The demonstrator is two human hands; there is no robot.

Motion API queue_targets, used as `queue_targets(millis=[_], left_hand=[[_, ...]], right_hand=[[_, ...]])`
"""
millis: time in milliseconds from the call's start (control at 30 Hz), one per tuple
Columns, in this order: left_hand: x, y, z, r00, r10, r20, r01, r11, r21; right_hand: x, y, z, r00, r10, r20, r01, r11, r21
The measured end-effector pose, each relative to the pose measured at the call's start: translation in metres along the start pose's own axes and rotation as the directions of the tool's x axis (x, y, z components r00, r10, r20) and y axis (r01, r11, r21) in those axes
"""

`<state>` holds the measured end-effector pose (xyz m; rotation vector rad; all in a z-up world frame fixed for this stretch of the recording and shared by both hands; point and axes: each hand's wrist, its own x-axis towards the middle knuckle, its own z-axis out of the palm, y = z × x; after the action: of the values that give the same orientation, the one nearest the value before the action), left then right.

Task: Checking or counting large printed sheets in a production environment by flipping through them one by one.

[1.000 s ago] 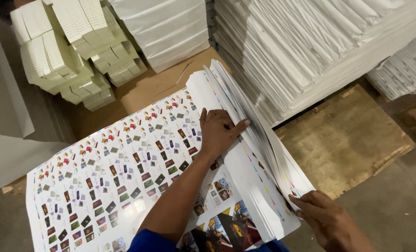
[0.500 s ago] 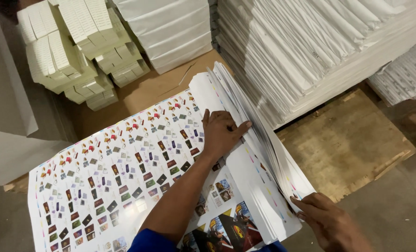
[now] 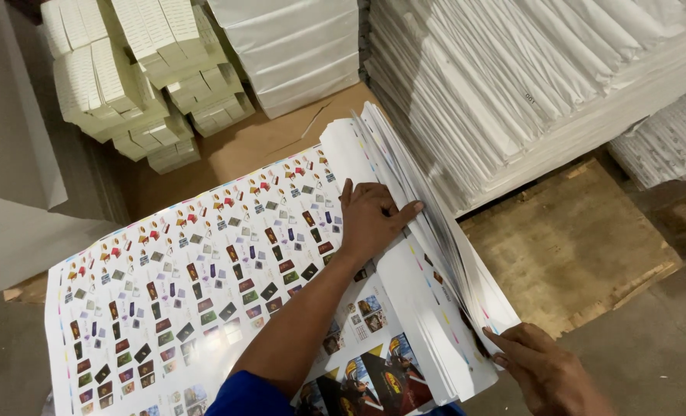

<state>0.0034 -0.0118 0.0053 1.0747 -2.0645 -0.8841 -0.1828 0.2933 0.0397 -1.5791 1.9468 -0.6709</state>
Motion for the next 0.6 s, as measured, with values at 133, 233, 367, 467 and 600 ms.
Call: queue_targets(millis=[133,233,367,467,600], left_hand=[[0.0,-0.002,0.001,0.999,0.023,-0.027,-0.022,1.0,0.016],[-0.001,-0.001,0.0,1.0,0.006,0.004,-0.006,1.0,0.023],[-0.001,-0.002,0.001,0.999,0.045,-0.022,-0.044,0.999,0.019],[-0.002,-0.001,0.001,0.998,0.052,-0.032,-0.051,0.998,0.026],[-0.003,-0.003,0.001,0.999,0.042,-0.023,-0.042,0.999,0.025]], right_hand=[[0.001,-0.001,-0.001,0.998,0.056,0.012,-0.056,0.998,-0.029],[0.0,0.005,-0.001,0.999,0.028,0.025,-0.027,0.999,-0.046],[0.001,0.001,-0.002,0.996,0.079,0.034,-0.076,0.994,-0.085],[-0.001,0.006,-0.001,0.994,0.102,0.026,-0.101,0.994,-0.048],[0.0,0.011,0.002,0.999,0.042,-0.02,-0.042,0.999,0.002]])
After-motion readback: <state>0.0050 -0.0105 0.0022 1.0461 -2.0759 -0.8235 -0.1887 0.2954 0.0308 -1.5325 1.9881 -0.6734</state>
